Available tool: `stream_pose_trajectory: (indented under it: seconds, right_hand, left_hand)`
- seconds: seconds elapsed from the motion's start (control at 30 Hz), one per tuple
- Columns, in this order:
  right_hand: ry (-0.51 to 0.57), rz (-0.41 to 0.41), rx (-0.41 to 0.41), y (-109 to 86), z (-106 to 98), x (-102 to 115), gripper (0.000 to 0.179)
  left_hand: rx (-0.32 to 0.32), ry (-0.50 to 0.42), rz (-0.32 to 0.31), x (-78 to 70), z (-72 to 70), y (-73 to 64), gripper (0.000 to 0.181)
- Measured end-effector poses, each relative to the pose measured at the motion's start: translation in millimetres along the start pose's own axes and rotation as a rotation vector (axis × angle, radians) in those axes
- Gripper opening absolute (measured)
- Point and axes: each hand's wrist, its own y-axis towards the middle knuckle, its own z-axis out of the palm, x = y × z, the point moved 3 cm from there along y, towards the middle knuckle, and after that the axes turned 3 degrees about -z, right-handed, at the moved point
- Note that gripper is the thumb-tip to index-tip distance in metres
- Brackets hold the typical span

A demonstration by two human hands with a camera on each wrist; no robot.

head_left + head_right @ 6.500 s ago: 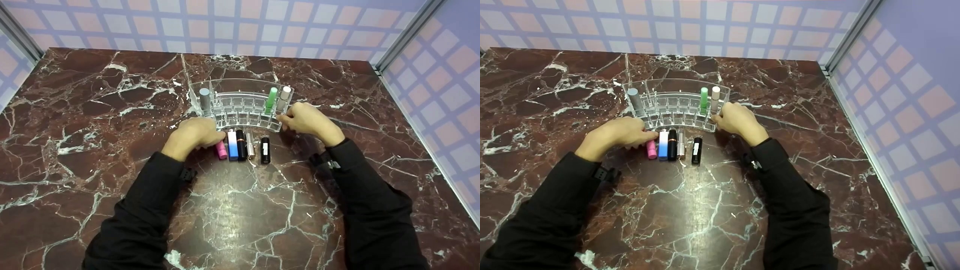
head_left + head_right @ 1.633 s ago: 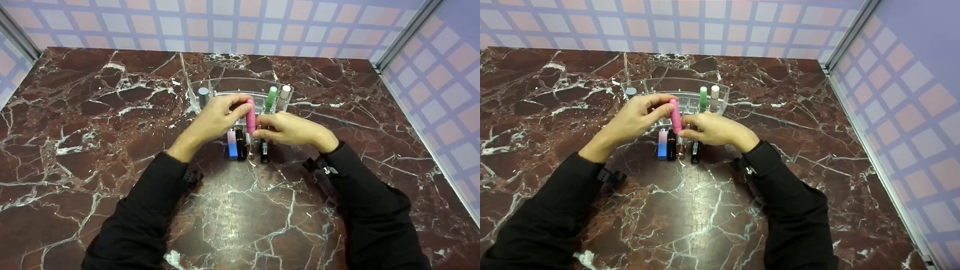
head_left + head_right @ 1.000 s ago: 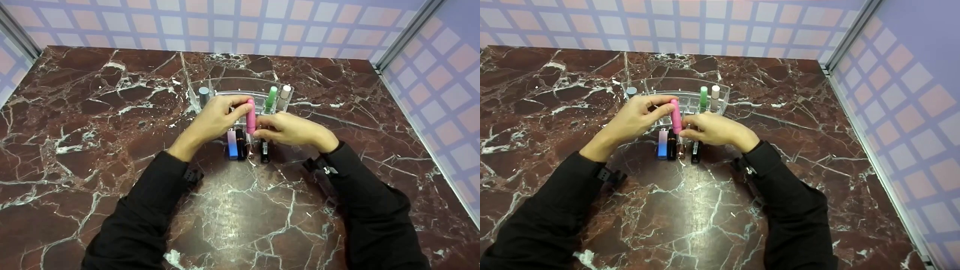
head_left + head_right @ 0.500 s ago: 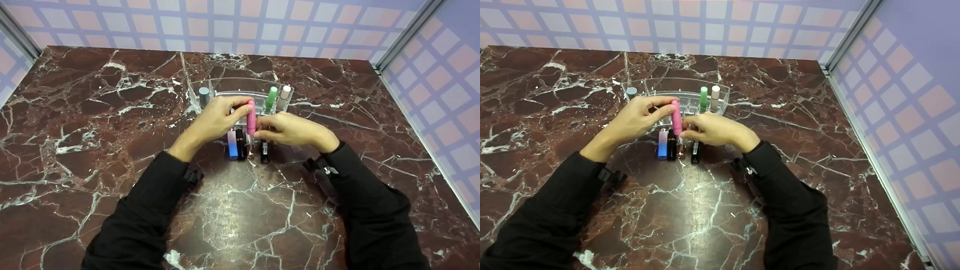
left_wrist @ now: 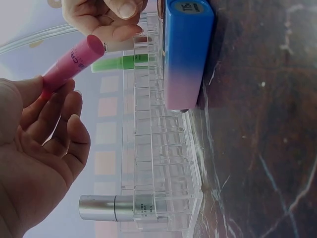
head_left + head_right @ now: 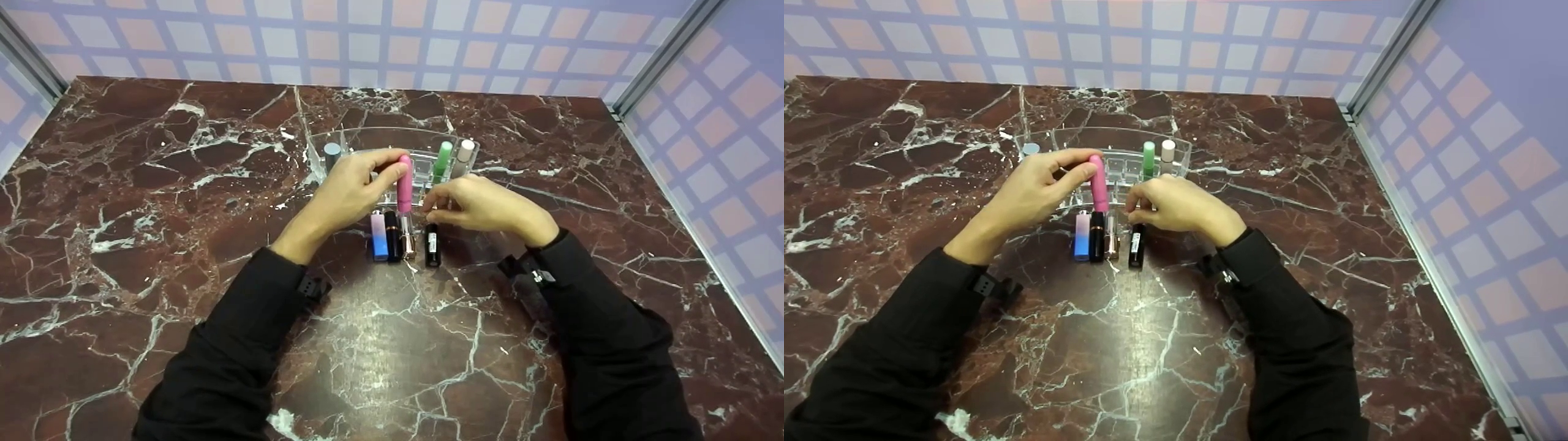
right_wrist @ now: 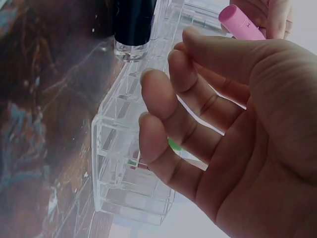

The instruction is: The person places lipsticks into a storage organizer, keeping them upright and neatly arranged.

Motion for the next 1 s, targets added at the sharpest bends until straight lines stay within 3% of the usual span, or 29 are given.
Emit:
stream_pose_trajectory:
  seconds: [0.3,0.43,0.57,0.77,1.0]
  right_hand:
    - [-0.029,0.02,0.009,-0.5,-1.3,-2.3,0.019]
    - [-0.039,0.042,-0.01,-1.6,-3.7,-3.9,0.02]
    - [-0.055,0.061,-0.027,-2.9,-6.7,-5.3,0.019]
    - [-0.083,0.084,-0.022,-5.4,-9.5,-6.8,0.019]
    - [-0.097,0.148,-0.044,-7.1,-12.1,-8.8,0.02]
  left_hand:
    - [-0.094,0.036,-0.004,-0.3,-5.1,1.2,0.028]
    - [-0.146,0.043,0.052,-1.6,-9.8,2.2,0.023]
    - [-0.228,0.113,0.098,-2.9,-15.3,2.3,0.022]
    - [-0.303,0.243,0.08,-0.3,-20.8,2.6,0.025]
    - [-0.345,0.282,0.051,5.6,-25.6,2.2,0.032]
